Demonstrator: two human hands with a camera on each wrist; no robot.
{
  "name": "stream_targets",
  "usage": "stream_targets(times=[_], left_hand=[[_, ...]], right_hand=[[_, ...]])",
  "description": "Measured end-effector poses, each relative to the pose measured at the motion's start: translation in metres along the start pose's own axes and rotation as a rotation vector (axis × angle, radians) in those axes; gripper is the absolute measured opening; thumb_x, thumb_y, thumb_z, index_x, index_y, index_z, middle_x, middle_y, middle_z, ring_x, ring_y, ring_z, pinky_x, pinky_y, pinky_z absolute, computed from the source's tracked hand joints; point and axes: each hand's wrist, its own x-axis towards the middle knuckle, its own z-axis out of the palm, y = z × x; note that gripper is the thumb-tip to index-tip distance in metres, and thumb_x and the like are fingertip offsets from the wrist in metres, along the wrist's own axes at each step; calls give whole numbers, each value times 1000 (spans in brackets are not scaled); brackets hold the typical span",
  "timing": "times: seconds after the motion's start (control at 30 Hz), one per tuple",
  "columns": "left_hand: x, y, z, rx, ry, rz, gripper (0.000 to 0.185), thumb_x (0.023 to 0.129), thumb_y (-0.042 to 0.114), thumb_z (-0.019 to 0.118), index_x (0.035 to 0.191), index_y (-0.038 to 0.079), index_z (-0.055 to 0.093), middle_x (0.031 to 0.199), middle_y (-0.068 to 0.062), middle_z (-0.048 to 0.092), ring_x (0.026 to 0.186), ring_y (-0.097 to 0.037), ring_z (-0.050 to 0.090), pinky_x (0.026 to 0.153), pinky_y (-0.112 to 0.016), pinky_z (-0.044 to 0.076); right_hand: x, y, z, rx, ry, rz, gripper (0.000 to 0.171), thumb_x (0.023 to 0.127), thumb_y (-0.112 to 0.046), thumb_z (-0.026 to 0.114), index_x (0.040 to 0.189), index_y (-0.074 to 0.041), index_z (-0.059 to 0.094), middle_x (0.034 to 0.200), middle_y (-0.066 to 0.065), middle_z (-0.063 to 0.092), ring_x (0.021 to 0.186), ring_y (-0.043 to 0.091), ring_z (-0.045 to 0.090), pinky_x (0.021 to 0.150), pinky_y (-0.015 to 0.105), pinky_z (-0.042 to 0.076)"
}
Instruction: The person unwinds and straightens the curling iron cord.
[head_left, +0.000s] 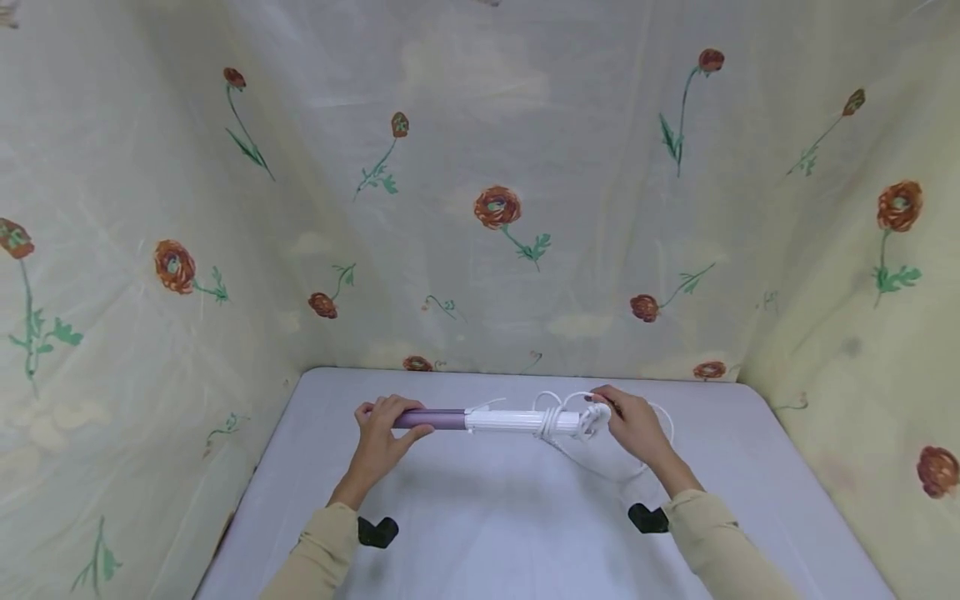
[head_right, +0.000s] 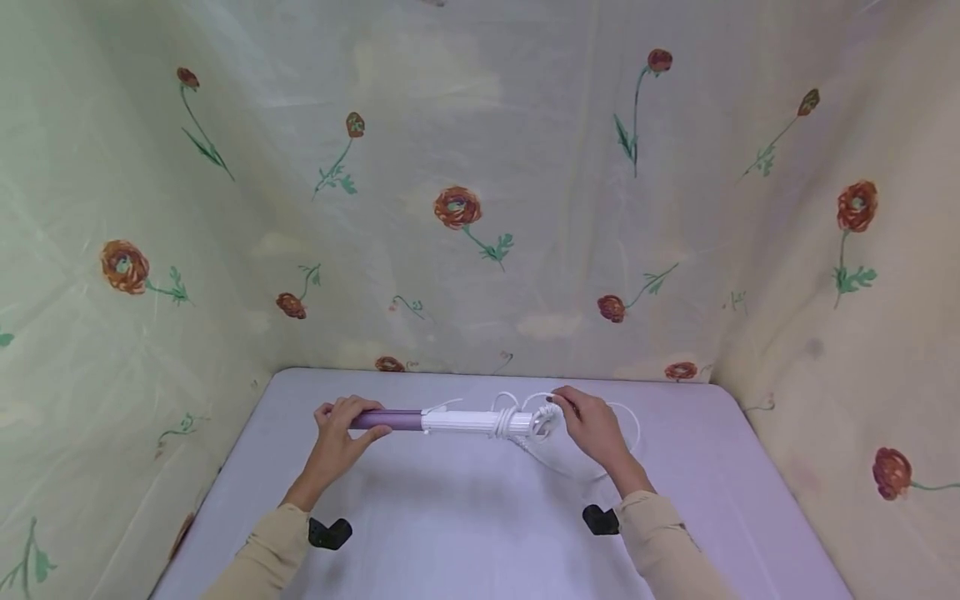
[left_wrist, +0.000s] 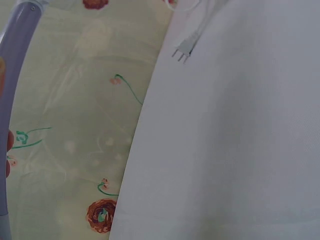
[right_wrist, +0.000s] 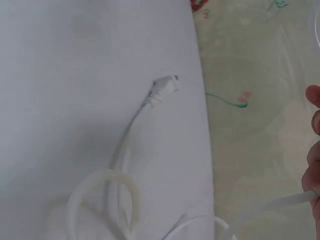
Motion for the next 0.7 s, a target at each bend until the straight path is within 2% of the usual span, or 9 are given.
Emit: stream_targets(times=[0.07,0.13,0.17,0.23,0.3,0.4,0.53,0.63,0.7], left_hand=[[1,0,0,7,16,-4,33,77,38,74,104,20,65,97,4,66,90,-17,51,92,-48,15],[3,0,1,24,31,-4,34,77,38,75,104,19,65,97,2,66,90,-18,52,91,-49,15],[3,1,1,31,37,-7,35,77,38,75,104,18,65,97,1,67,90,-19,51,92,-49,15],[4,1,2,48,47,-10,36,76,37,76,104,17,65,98,-1,67,91,-20,51,92,-50,15],[5,3,4,58,55,-16,37,76,35,77,104,15,65,98,-3,67,90,-21,51,92,-52,15],[6,5,7,96,72,-35,38,75,36,78,104,15,65,97,-4,67,90,-21,50,92,-52,16],[7,7,8,137,103,-71,38,75,38,77,103,15,66,97,-6,67,89,-22,50,91,-52,18],[8,7,8,143,121,-75,38,74,37,78,102,14,66,96,-6,67,88,-23,50,90,-53,18],[10,8,9,147,122,-69,38,74,38,77,101,15,66,96,-6,67,87,-23,50,90,-53,18]], right_hand=[[-10,4,9,-46,-64,17,19,94,-6,52,109,-6,64,67,5,61,55,10,44,52,28,37],[-19,4,19,-88,-117,22,14,93,-5,51,101,-6,63,61,0,53,52,9,39,50,27,32],[-23,3,24,-103,-135,17,12,93,-5,51,96,-6,63,61,-1,53,52,9,40,50,27,33],[-31,-2,33,-111,-176,6,12,93,-6,52,97,-7,63,65,-3,56,56,7,44,52,25,36],[-37,-8,43,-105,-180,-33,11,92,-4,55,96,-8,65,73,-2,62,62,8,52,57,26,42],[-47,-19,55,-18,-175,-50,19,91,-2,56,105,-8,67,86,0,67,75,14,62,67,30,49],[-61,-37,62,147,-198,40,10,93,-18,58,97,-17,67,93,-8,66,91,15,64,82,38,50],[-69,-49,63,210,-185,93,14,93,-33,58,85,-23,65,87,-15,61,86,8,60,80,35,48],[-71,-54,62,226,-140,84,18,93,-32,58,80,-22,64,82,-14,60,76,5,58,70,29,48]])
